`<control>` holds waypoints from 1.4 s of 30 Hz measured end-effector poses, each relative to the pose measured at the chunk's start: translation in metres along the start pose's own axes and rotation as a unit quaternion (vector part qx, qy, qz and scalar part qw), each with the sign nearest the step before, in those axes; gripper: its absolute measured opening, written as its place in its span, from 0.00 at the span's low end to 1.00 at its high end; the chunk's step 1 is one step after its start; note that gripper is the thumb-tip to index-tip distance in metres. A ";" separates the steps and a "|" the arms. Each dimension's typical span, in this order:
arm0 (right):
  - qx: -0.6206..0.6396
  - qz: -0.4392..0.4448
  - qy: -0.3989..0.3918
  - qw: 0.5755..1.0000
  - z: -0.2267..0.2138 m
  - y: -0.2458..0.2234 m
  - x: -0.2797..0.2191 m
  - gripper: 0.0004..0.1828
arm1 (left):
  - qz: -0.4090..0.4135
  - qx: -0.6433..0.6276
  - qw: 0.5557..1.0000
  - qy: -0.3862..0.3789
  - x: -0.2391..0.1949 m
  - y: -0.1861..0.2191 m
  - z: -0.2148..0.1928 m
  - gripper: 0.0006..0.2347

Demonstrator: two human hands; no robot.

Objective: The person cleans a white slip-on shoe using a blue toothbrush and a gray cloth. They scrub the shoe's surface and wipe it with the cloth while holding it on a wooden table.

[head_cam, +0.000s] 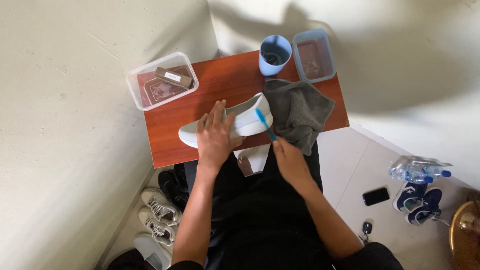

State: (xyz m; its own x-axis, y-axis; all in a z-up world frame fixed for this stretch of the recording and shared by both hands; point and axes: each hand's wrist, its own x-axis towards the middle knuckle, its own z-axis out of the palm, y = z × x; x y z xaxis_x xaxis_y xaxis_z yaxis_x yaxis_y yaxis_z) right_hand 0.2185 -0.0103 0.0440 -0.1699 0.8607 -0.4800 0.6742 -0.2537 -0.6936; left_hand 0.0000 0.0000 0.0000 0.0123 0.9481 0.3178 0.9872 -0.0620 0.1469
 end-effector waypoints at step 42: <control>-0.486 -0.165 -0.003 0.858 -0.115 -0.107 0.234 0.14 | -0.039 -0.054 0.983 -0.169 0.042 -0.014 -0.013 0.29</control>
State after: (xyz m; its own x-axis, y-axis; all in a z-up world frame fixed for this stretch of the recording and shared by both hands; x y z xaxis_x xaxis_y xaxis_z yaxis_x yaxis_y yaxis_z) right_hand 0.1893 0.2694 0.0682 -0.4686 0.8121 -0.3476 0.8694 0.4938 -0.0184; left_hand -0.0155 0.0365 0.0238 0.0078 0.9997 -0.0246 0.9647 -0.0010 0.2632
